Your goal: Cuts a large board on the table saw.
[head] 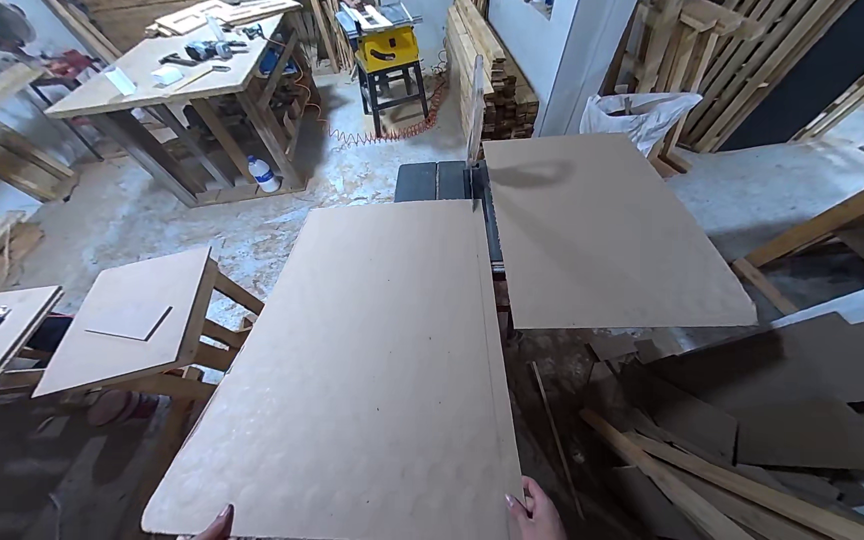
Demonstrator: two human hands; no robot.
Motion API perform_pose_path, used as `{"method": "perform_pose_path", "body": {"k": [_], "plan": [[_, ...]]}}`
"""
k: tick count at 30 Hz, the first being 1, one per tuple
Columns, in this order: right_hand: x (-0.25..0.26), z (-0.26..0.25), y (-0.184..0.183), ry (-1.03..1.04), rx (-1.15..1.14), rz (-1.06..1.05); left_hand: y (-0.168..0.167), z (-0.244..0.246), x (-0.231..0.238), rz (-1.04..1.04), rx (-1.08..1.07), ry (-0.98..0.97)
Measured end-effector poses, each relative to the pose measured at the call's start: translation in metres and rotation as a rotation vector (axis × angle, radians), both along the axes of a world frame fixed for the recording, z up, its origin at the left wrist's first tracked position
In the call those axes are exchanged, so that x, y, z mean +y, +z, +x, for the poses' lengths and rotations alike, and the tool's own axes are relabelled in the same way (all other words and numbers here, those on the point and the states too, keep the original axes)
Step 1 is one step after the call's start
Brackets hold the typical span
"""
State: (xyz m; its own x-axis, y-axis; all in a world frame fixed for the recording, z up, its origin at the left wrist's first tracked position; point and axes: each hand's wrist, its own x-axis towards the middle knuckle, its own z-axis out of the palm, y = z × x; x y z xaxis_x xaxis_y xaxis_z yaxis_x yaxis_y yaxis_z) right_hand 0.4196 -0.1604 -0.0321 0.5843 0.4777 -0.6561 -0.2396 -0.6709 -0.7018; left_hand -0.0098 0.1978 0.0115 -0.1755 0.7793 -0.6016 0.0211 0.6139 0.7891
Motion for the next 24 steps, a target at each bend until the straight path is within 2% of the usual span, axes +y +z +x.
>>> {"method": "perform_pose_path", "body": {"k": [8,19,24], "plan": [[0.035,0.022,-0.001,-0.059,0.027,0.023,-0.018,0.028,0.028,-0.023,-0.010,0.013],[0.099,0.074,-0.010,-0.073,0.051,0.054,-0.022,0.084,0.090,0.014,-0.023,0.054],[0.124,0.085,-0.013,-0.039,0.056,-0.021,-0.027,0.091,0.115,-0.016,0.018,0.066]]}}
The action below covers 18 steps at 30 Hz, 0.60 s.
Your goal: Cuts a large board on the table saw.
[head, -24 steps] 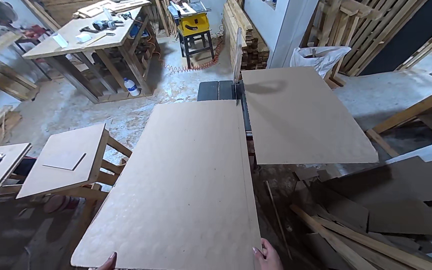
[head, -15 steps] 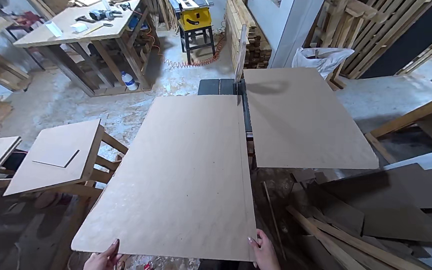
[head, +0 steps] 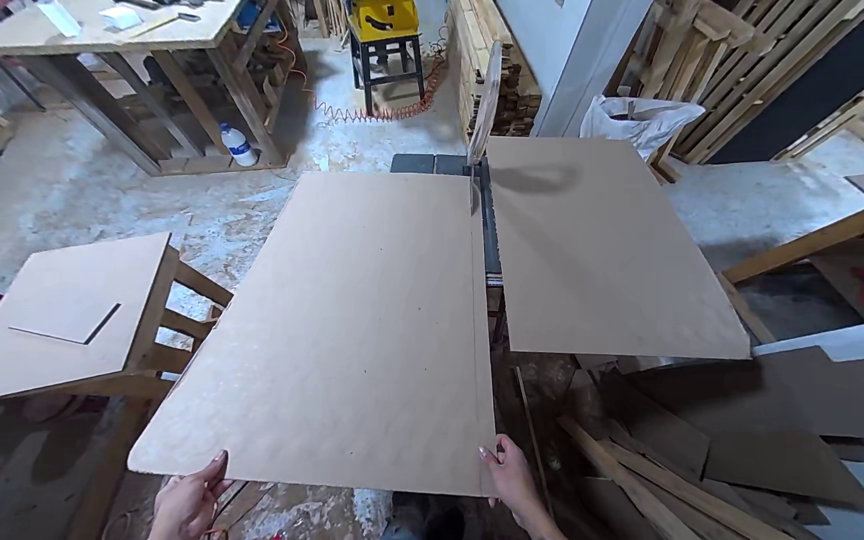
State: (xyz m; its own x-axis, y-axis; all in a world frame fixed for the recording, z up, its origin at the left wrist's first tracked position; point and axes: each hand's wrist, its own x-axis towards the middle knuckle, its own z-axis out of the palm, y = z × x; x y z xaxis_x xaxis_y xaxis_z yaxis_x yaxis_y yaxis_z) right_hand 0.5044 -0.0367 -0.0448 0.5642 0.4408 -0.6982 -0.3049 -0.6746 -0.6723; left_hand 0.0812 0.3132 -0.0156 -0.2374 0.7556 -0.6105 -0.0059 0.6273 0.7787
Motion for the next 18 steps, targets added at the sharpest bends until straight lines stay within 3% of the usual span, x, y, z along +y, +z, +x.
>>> {"method": "perform_pose_path", "body": {"k": [9,18], "plan": [[0.005,0.009,-0.002,-0.045,-0.087,-0.084,0.003,0.016,-0.010,-0.057,-0.036,0.003],[0.050,0.046,-0.011,-0.047,-0.150,-0.102,-0.003,0.055,0.040,-0.030,-0.078,-0.026]]}}
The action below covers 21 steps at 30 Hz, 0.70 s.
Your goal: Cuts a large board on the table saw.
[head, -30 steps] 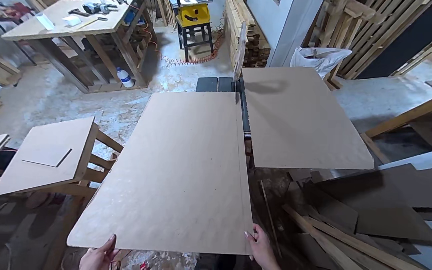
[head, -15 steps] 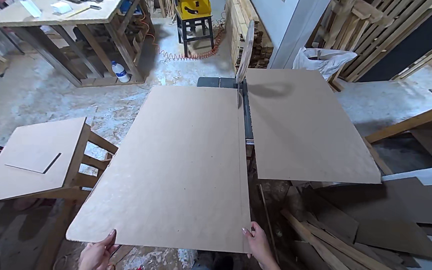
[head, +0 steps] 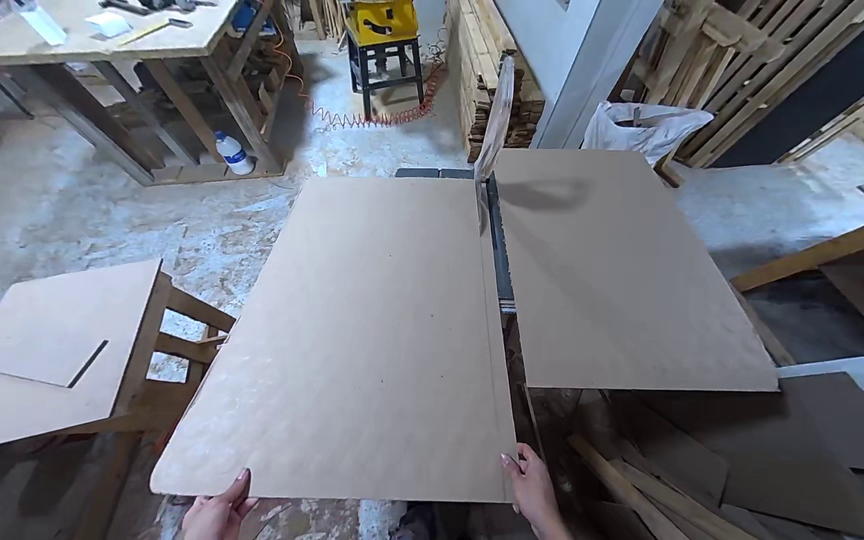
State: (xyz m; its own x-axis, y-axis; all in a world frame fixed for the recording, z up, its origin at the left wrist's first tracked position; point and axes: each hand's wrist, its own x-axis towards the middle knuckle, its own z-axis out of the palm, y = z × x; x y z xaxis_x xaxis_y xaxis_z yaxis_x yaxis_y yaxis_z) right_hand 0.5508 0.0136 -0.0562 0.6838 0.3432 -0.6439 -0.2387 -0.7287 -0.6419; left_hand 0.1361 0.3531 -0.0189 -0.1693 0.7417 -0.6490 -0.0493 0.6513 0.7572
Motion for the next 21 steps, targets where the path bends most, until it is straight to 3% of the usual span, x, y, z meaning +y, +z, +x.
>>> {"method": "perform_pose_path", "body": {"k": [8,21], "plan": [[0.055,0.043,0.001,-0.039,-0.167,-0.091,-0.005,0.054,0.044,-0.016,-0.012,0.023],[0.139,0.132,-0.014,-0.023,-0.210,-0.084,-0.011,0.143,0.126,0.034,0.001,0.019]]}}
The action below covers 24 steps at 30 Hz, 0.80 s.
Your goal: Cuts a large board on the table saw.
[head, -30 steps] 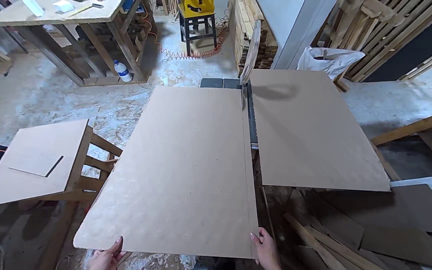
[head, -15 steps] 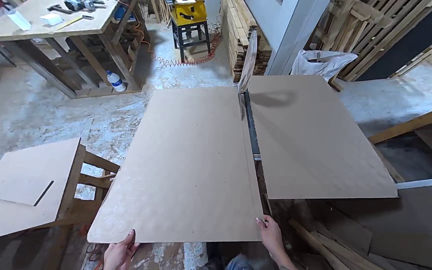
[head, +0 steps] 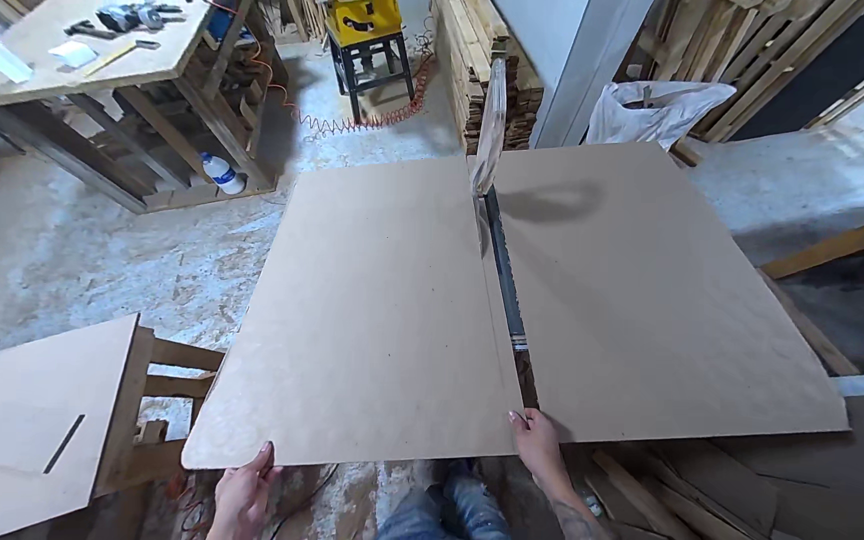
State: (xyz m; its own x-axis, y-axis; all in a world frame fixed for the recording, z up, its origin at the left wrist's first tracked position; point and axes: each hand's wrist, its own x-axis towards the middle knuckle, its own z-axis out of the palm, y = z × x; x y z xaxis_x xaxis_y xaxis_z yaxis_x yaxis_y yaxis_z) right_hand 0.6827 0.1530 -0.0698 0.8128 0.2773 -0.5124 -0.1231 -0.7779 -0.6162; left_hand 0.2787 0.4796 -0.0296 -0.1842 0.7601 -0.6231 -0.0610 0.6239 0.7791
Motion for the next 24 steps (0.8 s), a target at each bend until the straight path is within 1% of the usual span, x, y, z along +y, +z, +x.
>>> {"method": "perform_pose_path", "body": {"k": [5,9,13,14,16,18,20,22,24], "plan": [[0.025,0.019,-0.004,0.040,0.048,-0.055,-0.013,0.018,0.033,-0.009,0.062,0.009],[0.030,0.021,-0.005,0.035,0.027,-0.074,-0.022,0.021,0.037,-0.049,0.086,0.030],[0.029,0.024,-0.007,0.011,0.042,-0.068,-0.019,0.027,0.036,-0.072,0.098,0.041],[0.027,0.023,-0.006,-0.019,0.064,-0.044,-0.020,0.028,0.037,-0.074,0.094,0.045],[0.018,0.017,-0.002,-0.122,0.157,0.068,-0.022,0.026,0.036,-0.073,0.081,0.059],[0.005,0.004,0.005,-0.244,0.335,0.233,-0.025,0.027,0.035,-0.080,0.070,0.073],[-0.006,-0.016,0.012,-0.342,0.535,0.305,-0.027,0.027,0.035,-0.094,0.068,0.073],[-0.005,-0.033,0.013,-0.464,0.674,0.353,-0.030,0.025,0.036,-0.111,0.059,0.074],[0.013,-0.042,0.011,-0.604,0.747,0.397,-0.033,0.024,0.037,-0.120,0.046,0.078]]}}
